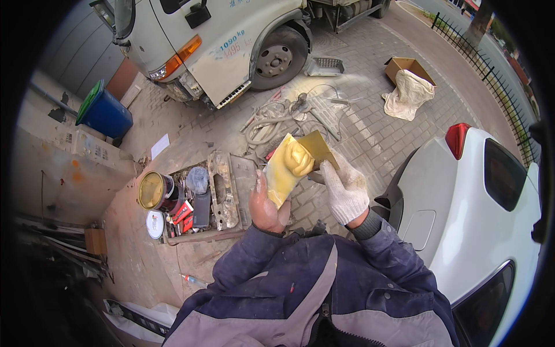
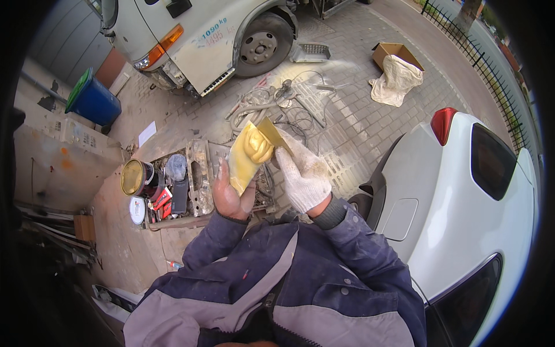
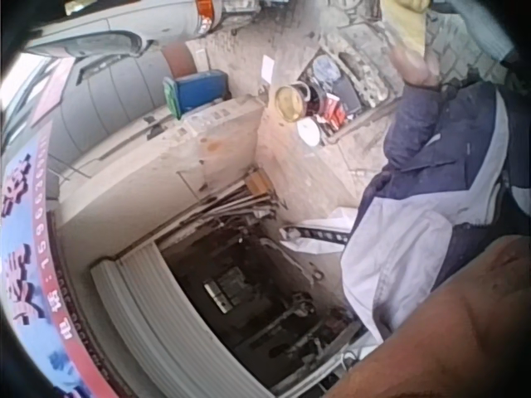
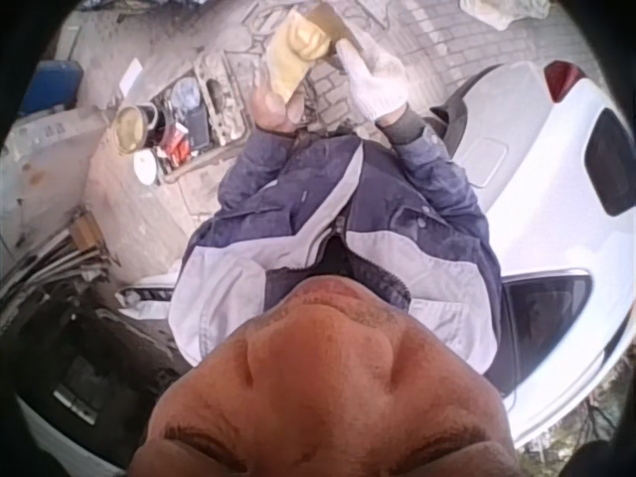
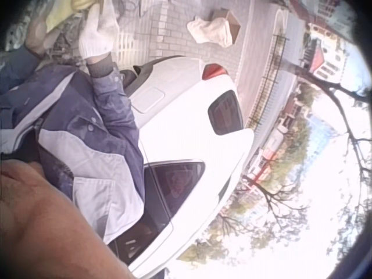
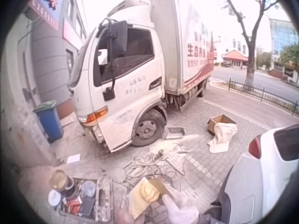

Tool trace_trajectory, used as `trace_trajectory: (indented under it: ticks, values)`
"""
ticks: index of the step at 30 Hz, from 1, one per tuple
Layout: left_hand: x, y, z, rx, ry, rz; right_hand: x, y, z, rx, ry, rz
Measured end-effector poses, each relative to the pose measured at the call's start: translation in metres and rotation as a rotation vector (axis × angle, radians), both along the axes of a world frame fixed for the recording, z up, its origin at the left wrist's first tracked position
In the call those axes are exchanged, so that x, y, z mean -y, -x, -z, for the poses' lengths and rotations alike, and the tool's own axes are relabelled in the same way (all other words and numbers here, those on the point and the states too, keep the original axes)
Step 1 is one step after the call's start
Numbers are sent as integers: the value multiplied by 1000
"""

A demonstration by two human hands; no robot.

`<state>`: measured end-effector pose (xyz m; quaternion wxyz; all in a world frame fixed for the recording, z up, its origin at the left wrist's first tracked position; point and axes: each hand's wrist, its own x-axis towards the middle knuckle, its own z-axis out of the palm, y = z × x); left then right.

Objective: The person scoops yellow body filler from a mixing card with a putty knife and spreads it onto a damaged area on the side of a white truck. The person then moves to the front fender and applies more filler to a second damaged area, smoothing the surface with the putty knife.

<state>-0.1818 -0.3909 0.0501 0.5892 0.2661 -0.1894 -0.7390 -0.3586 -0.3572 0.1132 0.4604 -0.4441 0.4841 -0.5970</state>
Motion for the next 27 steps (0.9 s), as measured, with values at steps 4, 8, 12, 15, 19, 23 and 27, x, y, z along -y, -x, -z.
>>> trace_trajectory:
  ticks: [4,8,12,15,19,23,27]
  values:
    - [1,2,-1,-25,-52,7,3,6,14,-440,50,34]
    - [5,-2,-10,-121,-36,-2,3,22,19,-829,95,-135]
    - [6,-3,-18,-111,-10,-34,7,31,3,-842,206,194]
    - [5,5,-16,-65,-18,-44,15,30,-19,-865,516,100]
    - [6,10,-1,62,41,-54,14,3,-25,-1152,634,46]
    - [20,-8,14,273,209,-146,5,-1,-14,-1134,547,-198]
    - [16,-11,17,583,379,-276,5,14,-12,-816,422,-16]
